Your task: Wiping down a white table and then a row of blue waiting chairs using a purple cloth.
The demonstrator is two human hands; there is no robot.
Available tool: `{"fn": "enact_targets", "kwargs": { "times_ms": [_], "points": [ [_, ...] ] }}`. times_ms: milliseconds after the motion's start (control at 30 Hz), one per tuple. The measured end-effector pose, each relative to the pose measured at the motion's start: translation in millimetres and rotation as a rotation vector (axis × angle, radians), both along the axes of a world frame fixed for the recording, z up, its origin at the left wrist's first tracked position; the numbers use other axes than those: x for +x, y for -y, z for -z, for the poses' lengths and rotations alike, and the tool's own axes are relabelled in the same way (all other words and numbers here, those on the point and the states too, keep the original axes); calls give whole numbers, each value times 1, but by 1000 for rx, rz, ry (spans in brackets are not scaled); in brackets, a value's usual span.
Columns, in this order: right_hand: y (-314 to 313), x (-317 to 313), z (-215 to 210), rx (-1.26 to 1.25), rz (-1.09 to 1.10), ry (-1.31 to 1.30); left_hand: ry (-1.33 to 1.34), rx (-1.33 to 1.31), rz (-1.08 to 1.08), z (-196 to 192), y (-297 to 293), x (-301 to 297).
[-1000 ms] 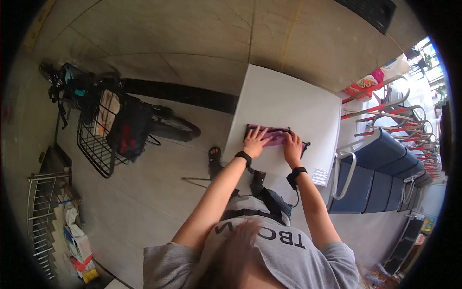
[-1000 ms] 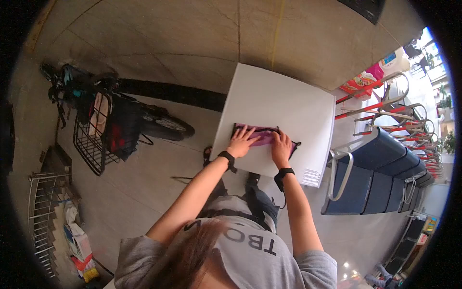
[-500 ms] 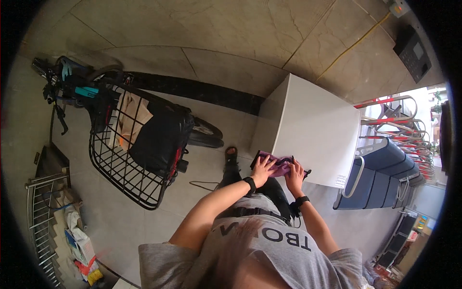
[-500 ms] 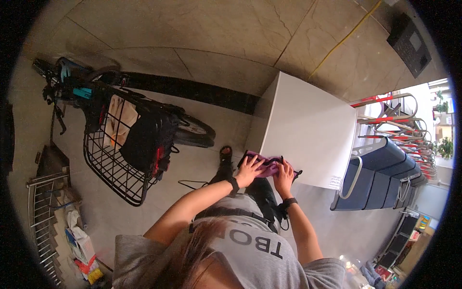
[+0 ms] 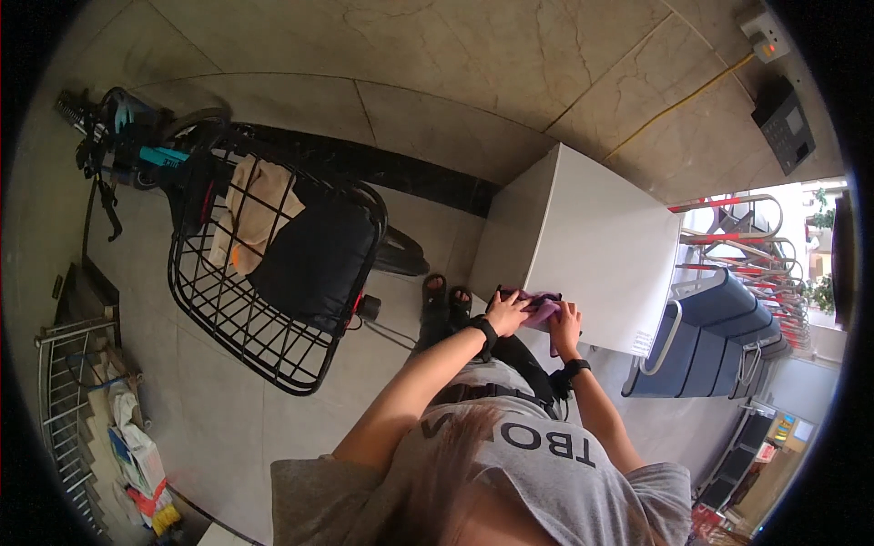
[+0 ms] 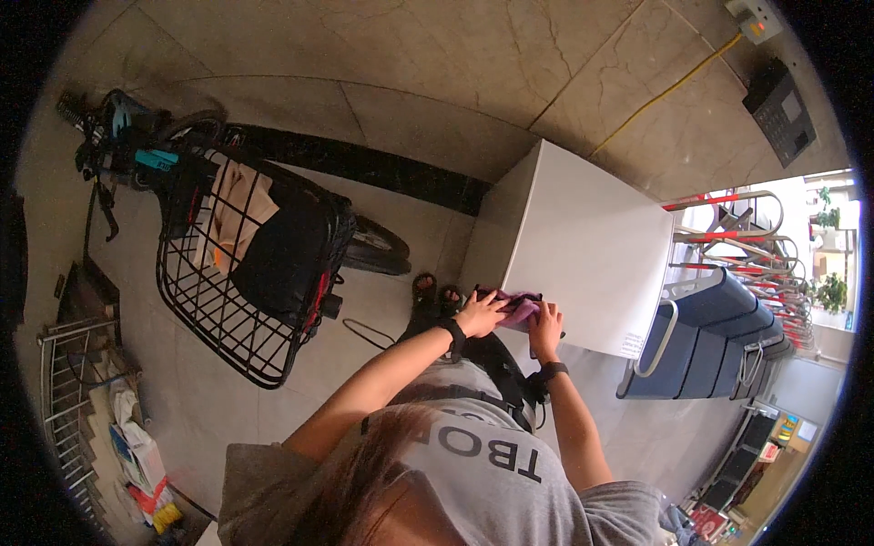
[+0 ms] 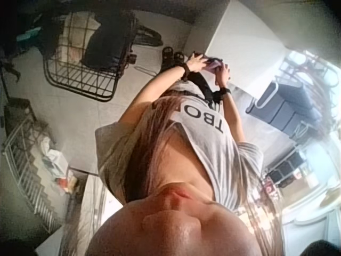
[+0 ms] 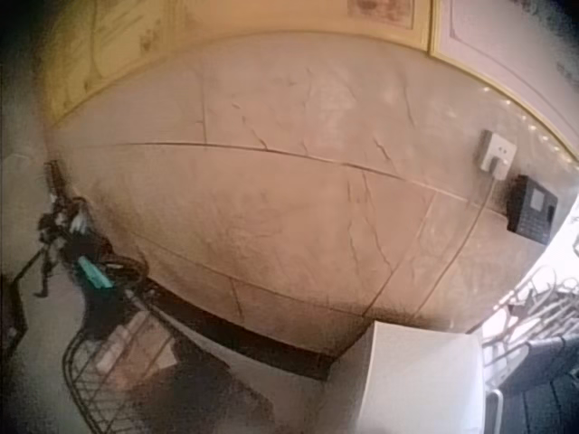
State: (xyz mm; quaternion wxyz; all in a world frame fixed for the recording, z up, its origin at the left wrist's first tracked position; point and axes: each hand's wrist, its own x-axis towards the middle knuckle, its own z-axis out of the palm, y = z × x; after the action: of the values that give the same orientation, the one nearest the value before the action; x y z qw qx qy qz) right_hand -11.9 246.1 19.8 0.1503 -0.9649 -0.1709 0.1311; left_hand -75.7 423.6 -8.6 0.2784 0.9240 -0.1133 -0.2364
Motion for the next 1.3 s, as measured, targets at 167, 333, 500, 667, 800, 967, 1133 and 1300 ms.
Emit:
{"fn": "enact_targets", "kwargs": {
  "times_ms": [167,333,500,667,800,967,1133,1300],
  "points": [
    [-1,7,2,-14,29,-31,-84,-93,-72,-25,-6,6],
    [-15,32,9,560,104,-462,17,-461,-446,-64,-25,3],
    [-117,31,-136,719,-326,11,617,-232,-661,-180,-83,-37],
    [-183,3,-218,908,-835,571,817,246,-801,-292,-103,-123],
    [-239,-42,-246,1049,-1145,581,1071,769,-1059,-295,-112,-181],
    [-285,-79,-208,758,-1351,314,682,735,-1274,-240,-119,-225],
    [-276,-95,-211,729,-1342,219,611,709,-1307,-239,-110,-228],
    [-314,-86,-221,751,-1473,339,597,666,-1257,-252,-156,-234]
  ]
}}
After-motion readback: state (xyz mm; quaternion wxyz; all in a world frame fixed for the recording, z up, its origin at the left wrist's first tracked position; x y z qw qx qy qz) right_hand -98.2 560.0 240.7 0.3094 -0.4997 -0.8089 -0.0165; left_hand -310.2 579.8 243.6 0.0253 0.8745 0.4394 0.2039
